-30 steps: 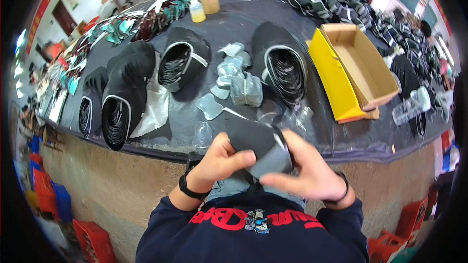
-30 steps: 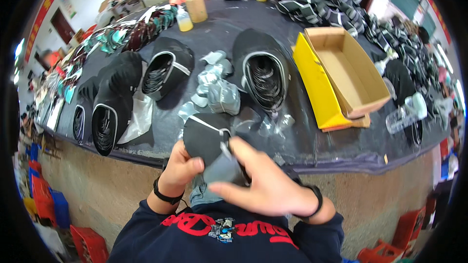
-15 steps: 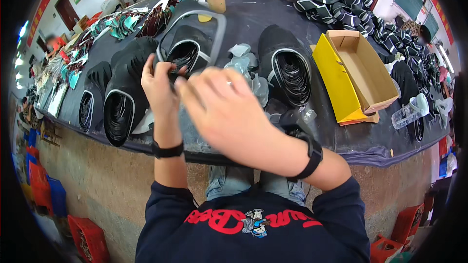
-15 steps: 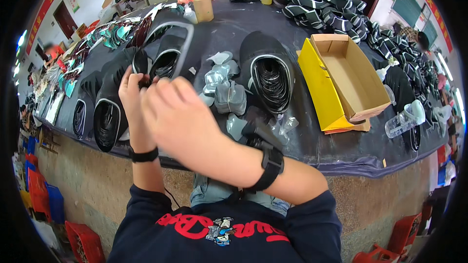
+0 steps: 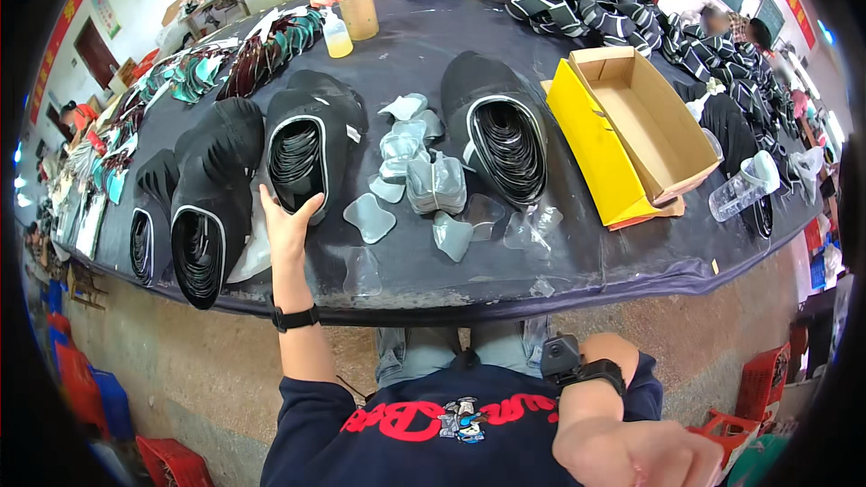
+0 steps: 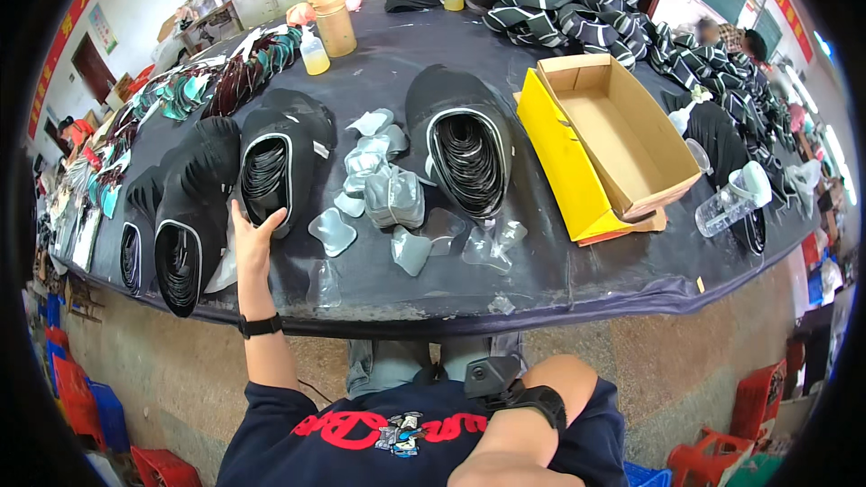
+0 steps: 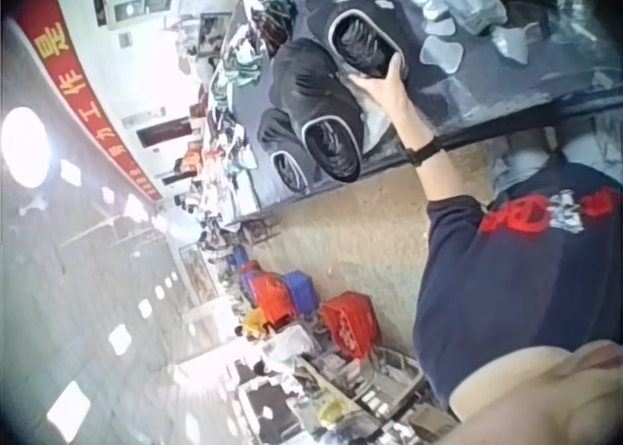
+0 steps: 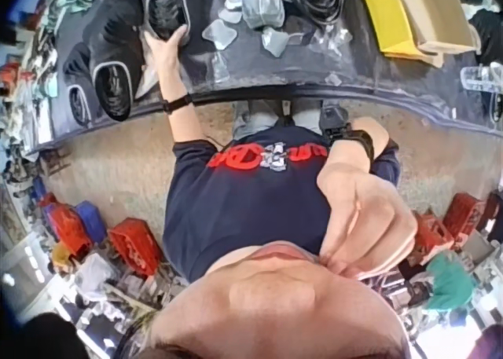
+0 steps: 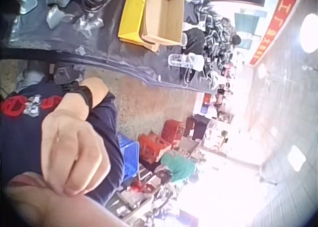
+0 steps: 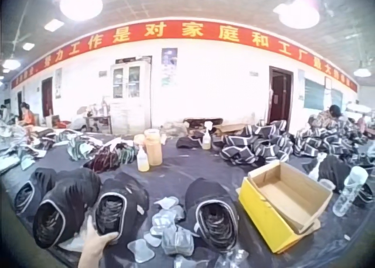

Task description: Assembling shoe components by peeling and sticking layers together.

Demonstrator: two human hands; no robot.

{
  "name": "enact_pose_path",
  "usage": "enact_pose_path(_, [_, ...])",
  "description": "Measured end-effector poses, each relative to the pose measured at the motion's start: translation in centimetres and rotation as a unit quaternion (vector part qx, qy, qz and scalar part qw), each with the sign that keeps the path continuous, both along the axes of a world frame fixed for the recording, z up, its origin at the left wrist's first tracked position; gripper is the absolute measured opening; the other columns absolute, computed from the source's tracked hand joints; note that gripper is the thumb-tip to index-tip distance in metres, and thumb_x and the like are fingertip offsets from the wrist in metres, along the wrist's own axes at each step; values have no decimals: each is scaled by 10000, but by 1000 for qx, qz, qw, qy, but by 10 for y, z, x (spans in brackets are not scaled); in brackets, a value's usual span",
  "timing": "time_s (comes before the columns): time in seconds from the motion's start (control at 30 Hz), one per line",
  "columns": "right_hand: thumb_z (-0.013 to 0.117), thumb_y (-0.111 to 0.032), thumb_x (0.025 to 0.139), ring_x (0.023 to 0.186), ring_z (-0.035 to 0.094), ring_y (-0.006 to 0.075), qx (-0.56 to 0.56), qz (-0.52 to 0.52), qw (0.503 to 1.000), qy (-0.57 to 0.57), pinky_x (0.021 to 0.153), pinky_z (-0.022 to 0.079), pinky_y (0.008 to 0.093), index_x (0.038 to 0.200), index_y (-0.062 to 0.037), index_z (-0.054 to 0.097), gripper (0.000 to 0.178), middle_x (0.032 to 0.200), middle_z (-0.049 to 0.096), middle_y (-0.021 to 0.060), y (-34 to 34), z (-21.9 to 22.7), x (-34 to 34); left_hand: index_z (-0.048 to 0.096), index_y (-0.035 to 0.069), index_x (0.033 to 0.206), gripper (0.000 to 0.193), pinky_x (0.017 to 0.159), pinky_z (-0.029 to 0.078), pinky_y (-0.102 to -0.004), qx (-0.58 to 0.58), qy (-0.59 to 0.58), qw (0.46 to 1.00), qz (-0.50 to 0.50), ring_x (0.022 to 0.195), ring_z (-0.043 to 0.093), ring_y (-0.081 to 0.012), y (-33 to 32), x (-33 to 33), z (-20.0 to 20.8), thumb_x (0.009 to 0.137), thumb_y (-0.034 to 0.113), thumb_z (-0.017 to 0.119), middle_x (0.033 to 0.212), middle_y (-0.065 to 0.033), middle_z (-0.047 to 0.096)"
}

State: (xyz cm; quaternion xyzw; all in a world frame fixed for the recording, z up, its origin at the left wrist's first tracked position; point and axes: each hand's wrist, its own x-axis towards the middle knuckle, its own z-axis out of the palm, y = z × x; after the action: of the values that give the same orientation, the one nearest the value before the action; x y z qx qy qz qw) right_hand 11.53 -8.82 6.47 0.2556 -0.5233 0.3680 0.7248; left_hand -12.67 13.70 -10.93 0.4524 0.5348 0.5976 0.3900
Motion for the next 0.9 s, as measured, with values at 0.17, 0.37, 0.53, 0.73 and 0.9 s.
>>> enact_pose_path(0.17, [587,119,704,780,574,266,22,-34,999,-2,703,538,335,731,13,609,112,831,562,151,-3,-8,6,202,-97,1330,854,1017,269,-314,70,94,992,49,1210,367,-254,44,-11,-17,724,197,727,1332,-215,335])
enact_pose_path(0.37, [610,121,694,766,580,248,22,-55,998,-8,702,538,320,714,-4,601,126,811,564,137,-5,-12,13,243,-86,1326,729,1017,263,-313,-1,-56,993,108,1248,336,-271,98,-28,-41,853,370,557,1360,-224,314])
enact_pose_path(0.53, [567,-99,764,823,583,261,-5,-147,925,-351,708,504,358,867,-29,601,129,982,594,110,8,-56,50,408,-47,1224,533,980,303,-385,81,208,933,281,1171,396,-352,112,-17,-35,861,327,515,1259,-260,403])
enact_pose_path(0.73, [593,-65,729,873,523,312,-270,-503,604,-556,791,435,359,891,-4,558,177,886,561,112,79,-133,84,520,-26,1041,274,907,354,-361,232,345,883,218,1012,491,-310,52,36,19,811,118,555,1043,-165,535])
enact_pose_path(0.9, [660,-196,729,924,489,287,-255,-509,545,-615,814,424,365,1009,19,528,378,970,513,121,97,-163,59,604,22,906,123,651,442,-279,96,377,897,-211,762,598,-164,-23,80,34,804,84,572,855,-72,628])
